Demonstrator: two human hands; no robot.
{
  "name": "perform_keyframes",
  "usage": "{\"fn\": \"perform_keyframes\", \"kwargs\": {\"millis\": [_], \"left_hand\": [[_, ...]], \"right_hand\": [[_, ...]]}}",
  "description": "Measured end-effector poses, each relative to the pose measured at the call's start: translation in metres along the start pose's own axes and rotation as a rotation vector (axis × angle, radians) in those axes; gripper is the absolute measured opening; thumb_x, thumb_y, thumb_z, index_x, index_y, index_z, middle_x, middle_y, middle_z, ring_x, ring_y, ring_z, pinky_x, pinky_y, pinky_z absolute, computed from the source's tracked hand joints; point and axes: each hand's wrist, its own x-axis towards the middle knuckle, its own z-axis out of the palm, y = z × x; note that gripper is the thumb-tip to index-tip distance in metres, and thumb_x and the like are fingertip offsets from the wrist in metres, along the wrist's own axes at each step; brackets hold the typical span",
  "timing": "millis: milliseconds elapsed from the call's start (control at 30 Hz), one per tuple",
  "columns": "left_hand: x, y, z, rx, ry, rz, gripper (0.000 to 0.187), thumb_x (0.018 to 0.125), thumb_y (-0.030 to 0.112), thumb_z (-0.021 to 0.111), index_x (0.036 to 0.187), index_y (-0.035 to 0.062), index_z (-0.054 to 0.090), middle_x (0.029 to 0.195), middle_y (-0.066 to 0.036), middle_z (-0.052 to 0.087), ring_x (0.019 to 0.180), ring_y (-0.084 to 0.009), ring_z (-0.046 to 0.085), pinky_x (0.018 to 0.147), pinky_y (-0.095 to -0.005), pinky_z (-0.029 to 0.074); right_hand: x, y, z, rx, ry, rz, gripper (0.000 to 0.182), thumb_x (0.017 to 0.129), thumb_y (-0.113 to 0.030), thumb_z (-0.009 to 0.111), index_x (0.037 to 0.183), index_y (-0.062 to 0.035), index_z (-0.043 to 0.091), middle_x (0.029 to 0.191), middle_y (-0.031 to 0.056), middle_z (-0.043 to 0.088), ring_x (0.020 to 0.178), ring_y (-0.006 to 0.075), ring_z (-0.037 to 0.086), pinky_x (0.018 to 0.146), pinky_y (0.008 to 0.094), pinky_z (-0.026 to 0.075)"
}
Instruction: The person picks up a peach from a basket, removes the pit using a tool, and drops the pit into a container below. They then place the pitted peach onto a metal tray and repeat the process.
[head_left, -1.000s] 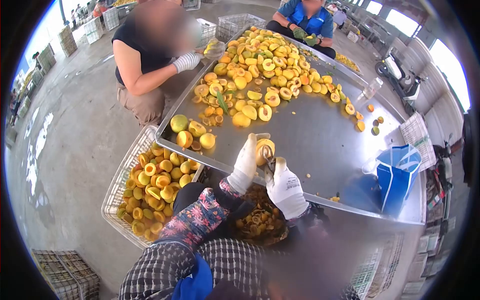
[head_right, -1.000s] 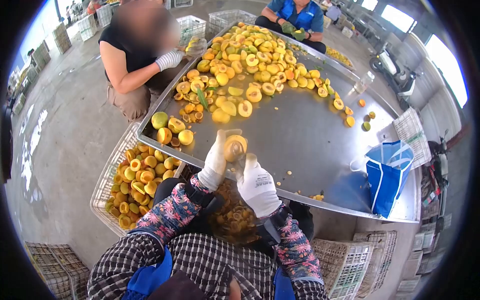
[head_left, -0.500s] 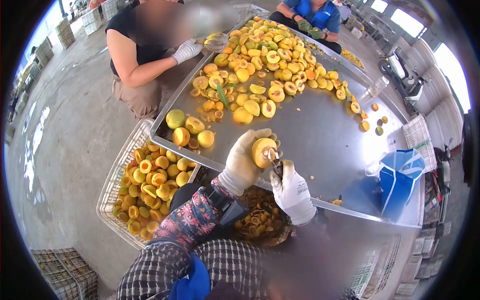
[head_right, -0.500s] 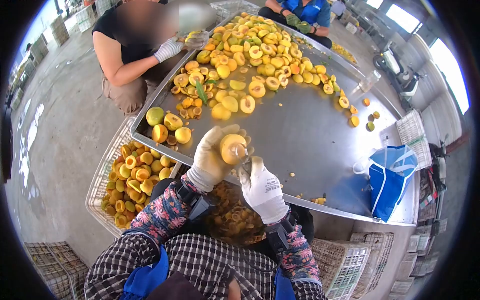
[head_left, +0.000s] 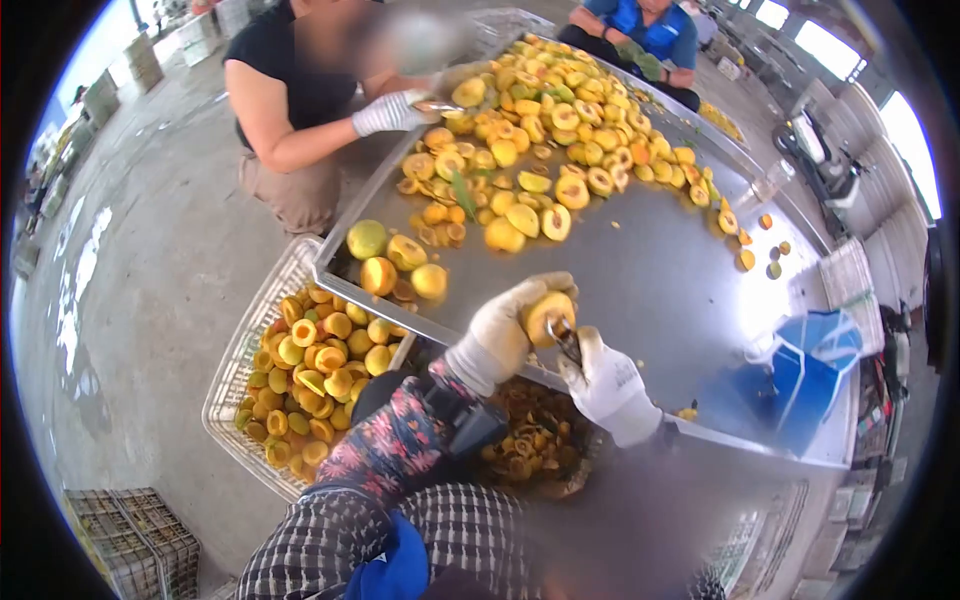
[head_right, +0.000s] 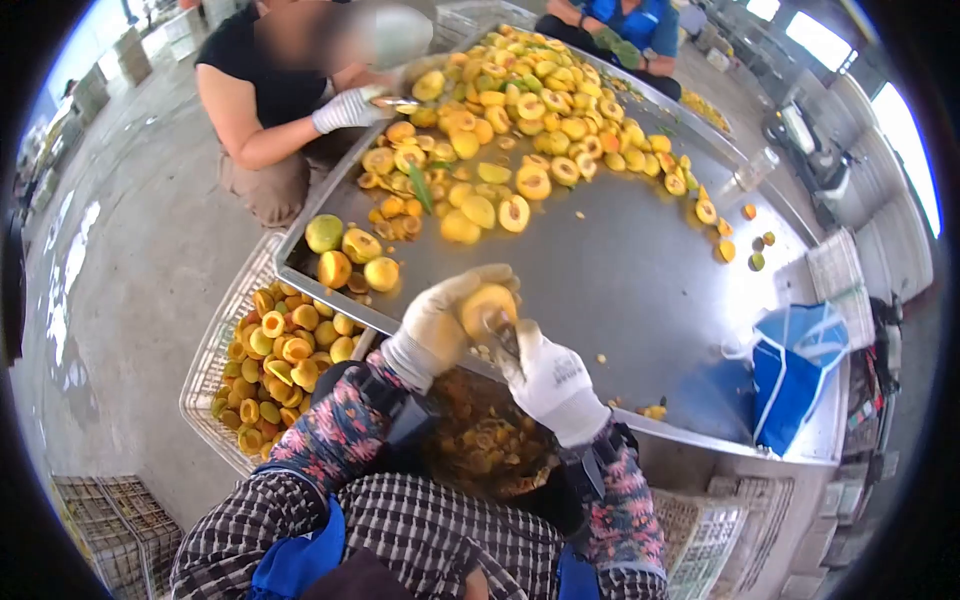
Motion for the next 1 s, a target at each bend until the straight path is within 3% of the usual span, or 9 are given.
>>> {"fn": "perform_keyframes", "kwargs": {"millis": [67,133,267,400,533,633,833,900,1000], "left_hand": [[-0.001,-0.01,-0.001,0.117,0.023,0.078,0.039,0.098,0.031,0.052,0.116,-0.0038,0.057,0.113,-0.015,0.061,0.103,-0.0239,0.062,0.093,-0.0362,0.051],[-0.004,-0.016,0.007,0.088,0.159,0.051,0.038,0.101,0.034,0.049,0.108,-0.0018,0.06,0.099,-0.011,0.066,0.092,-0.0226,0.065,0.083,-0.0336,0.054],[-0.01,-0.026,0.019,0.144,0.376,0.123,0.034,0.099,0.032,0.056,0.1,-0.0009,0.062,0.102,-0.012,0.067,0.089,-0.0223,0.066,0.079,-0.0349,0.056],[-0.008,-0.028,0.009,0.296,0.243,0.27,0.031,0.1,0.028,0.055,0.098,-0.0023,0.062,0.096,-0.012,0.067,0.085,-0.0202,0.065,0.077,-0.0313,0.054],[-0.004,-0.006,0.021,0.366,0.34,-0.066,0.033,0.097,0.029,0.059,0.1,-0.0039,0.061,0.097,-0.013,0.067,0.084,-0.0224,0.066,0.075,-0.032,0.055],[-0.002,-0.004,0.014,0.346,0.304,-0.135,0.035,0.096,0.032,0.06,0.1,-0.0032,0.06,0.098,-0.014,0.066,0.085,-0.0246,0.067,0.076,-0.0362,0.056],[-0.004,-0.003,0.019,0.322,0.212,-0.082,0.037,0.098,0.034,0.056,0.099,-0.0026,0.061,0.098,-0.015,0.066,0.084,-0.0255,0.067,0.076,-0.038,0.056],[-0.004,-0.005,0.017,0.336,0.179,-0.115,0.037,0.098,0.035,0.056,0.1,-0.0021,0.062,0.098,-0.014,0.067,0.084,-0.0247,0.067,0.076,-0.0373,0.056],[-0.003,-0.012,0.006,0.297,0.177,-0.01,0.035,0.098,0.031,0.056,0.102,-0.003,0.063,0.091,-0.013,0.068,0.081,-0.0216,0.066,0.075,-0.0337,0.055]], "right_hand": [[0.0,-0.007,0.002,-0.035,0.037,-0.048,0.033,0.092,-0.018,0.06,0.115,0.0022,0.049,0.077,0.0231,0.062,0.069,0.044,0.061,0.059,0.0501,0.048],[-0.006,-0.009,0.018,-0.052,0.081,0.013,0.031,0.091,-0.017,0.06,0.111,0.0037,0.048,0.075,0.0241,0.06,0.069,0.045,0.06,0.059,0.0504,0.048],[-0.023,-0.012,0.044,0.176,0.052,0.154,0.028,0.093,-0.018,0.059,0.105,0.0028,0.044,0.076,0.0272,0.057,0.07,0.0487,0.058,0.058,0.0507,0.045],[-0.017,-0.006,0.038,0.254,0.031,0.027,0.029,0.093,-0.017,0.058,0.109,0.0034,0.044,0.076,0.0253,0.059,0.07,0.0473,0.058,0.059,0.0503,0.045],[-0.016,0.006,0.036,0.013,0.022,-0.037,0.034,0.093,-0.017,0.058,0.117,0.0029,0.045,0.076,0.0231,0.061,0.068,0.0427,0.06,0.059,0.0489,0.047],[-0.018,0.005,0.042,0.259,0.009,0.015,0.025,0.094,-0.015,0.055,0.112,0.0001,0.044,0.078,0.015,0.06,0.066,0.0312,0.062,0.058,0.0402,0.047],[-0.015,-0.009,0.025,0.983,-0.255,0.366,0.034,0.094,-0.017,0.058,0.12,0.0018,0.046,0.076,0.0211,0.057,0.07,0.0404,0.058,0.059,0.0428,0.046],[-0.02,0.012,0.043,0.665,-0.139,0.092,0.03,0.094,-0.016,0.058,0.116,0.0022,0.049,0.076,0.0207,0.057,0.068,0.0401,0.056,0.059,0.0428,0.046],[-0.02,0.016,0.052,0.469,0.077,0.008,0.026,0.093,-0.014,0.061,0.111,0.0034,0.054,0.08,0.024,0.061,0.072,0.0438,0.06,0.06,0.0462,0.046]]}}
